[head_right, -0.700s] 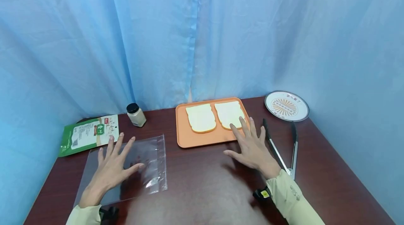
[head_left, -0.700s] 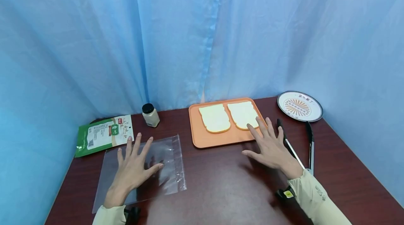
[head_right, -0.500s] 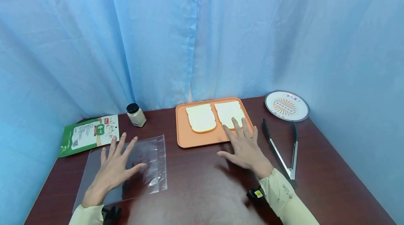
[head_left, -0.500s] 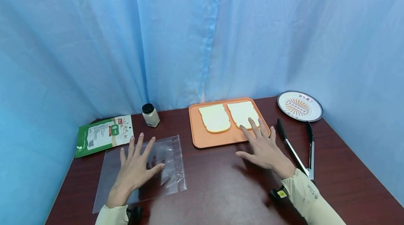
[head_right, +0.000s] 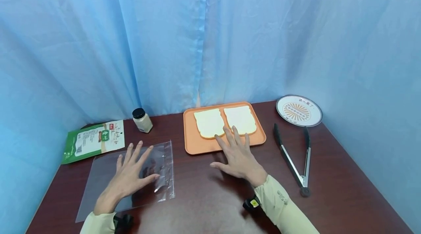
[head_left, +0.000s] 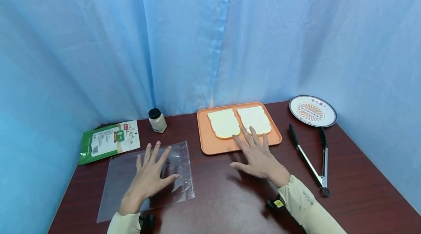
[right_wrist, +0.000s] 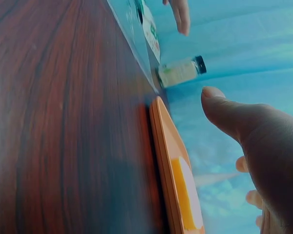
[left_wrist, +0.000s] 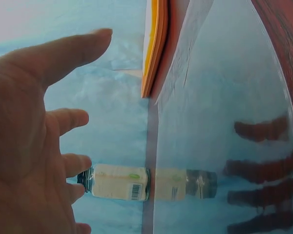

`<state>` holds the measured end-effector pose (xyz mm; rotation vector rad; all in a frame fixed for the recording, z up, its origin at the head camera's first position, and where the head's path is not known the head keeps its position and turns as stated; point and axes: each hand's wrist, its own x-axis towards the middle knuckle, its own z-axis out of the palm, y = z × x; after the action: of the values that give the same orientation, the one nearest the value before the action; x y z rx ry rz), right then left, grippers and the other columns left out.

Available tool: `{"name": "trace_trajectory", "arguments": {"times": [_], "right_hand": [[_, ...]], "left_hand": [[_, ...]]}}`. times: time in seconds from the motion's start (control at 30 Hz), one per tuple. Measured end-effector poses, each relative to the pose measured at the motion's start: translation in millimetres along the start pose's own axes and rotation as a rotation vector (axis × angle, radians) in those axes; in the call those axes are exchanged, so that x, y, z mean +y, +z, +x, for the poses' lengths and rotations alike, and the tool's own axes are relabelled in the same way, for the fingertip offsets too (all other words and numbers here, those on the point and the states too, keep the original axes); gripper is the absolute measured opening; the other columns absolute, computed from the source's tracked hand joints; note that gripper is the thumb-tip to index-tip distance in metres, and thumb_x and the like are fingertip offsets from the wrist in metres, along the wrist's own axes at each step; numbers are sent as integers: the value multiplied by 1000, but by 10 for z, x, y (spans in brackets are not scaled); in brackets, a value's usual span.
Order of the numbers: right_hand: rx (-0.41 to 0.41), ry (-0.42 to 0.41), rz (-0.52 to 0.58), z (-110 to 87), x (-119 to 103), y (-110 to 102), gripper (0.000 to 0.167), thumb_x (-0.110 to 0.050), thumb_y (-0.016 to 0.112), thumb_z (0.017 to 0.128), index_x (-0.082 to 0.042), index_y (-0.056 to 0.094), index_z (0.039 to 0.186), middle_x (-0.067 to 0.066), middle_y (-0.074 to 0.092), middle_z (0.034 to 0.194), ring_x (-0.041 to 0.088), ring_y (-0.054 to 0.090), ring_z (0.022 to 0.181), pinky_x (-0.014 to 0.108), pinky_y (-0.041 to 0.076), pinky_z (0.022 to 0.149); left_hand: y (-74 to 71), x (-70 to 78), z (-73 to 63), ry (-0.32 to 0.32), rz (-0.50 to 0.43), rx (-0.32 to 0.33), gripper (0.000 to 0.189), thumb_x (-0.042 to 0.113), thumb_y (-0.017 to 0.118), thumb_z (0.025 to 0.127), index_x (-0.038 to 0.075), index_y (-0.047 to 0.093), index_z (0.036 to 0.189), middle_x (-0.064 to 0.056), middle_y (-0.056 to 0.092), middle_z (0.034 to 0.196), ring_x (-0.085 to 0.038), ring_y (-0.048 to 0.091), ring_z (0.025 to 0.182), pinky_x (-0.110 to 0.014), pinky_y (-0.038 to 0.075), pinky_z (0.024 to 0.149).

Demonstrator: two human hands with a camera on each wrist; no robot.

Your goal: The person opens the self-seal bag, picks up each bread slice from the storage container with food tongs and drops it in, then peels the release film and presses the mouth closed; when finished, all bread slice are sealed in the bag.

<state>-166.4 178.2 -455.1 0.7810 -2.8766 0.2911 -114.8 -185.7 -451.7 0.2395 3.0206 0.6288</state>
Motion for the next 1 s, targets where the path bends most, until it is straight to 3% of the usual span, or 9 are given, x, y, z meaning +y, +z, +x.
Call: {"name": "trace_trajectory", "arguments": {"times": [0.23,0.57,1.0], "right_hand": [[-25,-47,21,97,-198,74,89,-68,61,86,-19,36,156,15,17,168,44,13,156,77,18,114],[-84,-80,74,192,-460,202,87,-67,59,88,-20,34,157,15,23,167,43,17,155,77,20,115],[-142,-170,102,313,-788,373,82,-66,58,90,-19,38,154,16,25,166,43,20,154,73,24,116]], "left_hand": [[51,10,15,40,2,-52,94,51,76,83,21,29,159,-19,11,169,-48,4,155,-81,10,113],[124,-16,51,66,-36,-80,94,48,78,83,20,30,158,-19,16,168,-49,7,154,-80,12,114],[187,-10,128,48,-76,-116,91,46,80,82,19,35,156,-20,22,166,-47,8,155,-77,11,118]]}}
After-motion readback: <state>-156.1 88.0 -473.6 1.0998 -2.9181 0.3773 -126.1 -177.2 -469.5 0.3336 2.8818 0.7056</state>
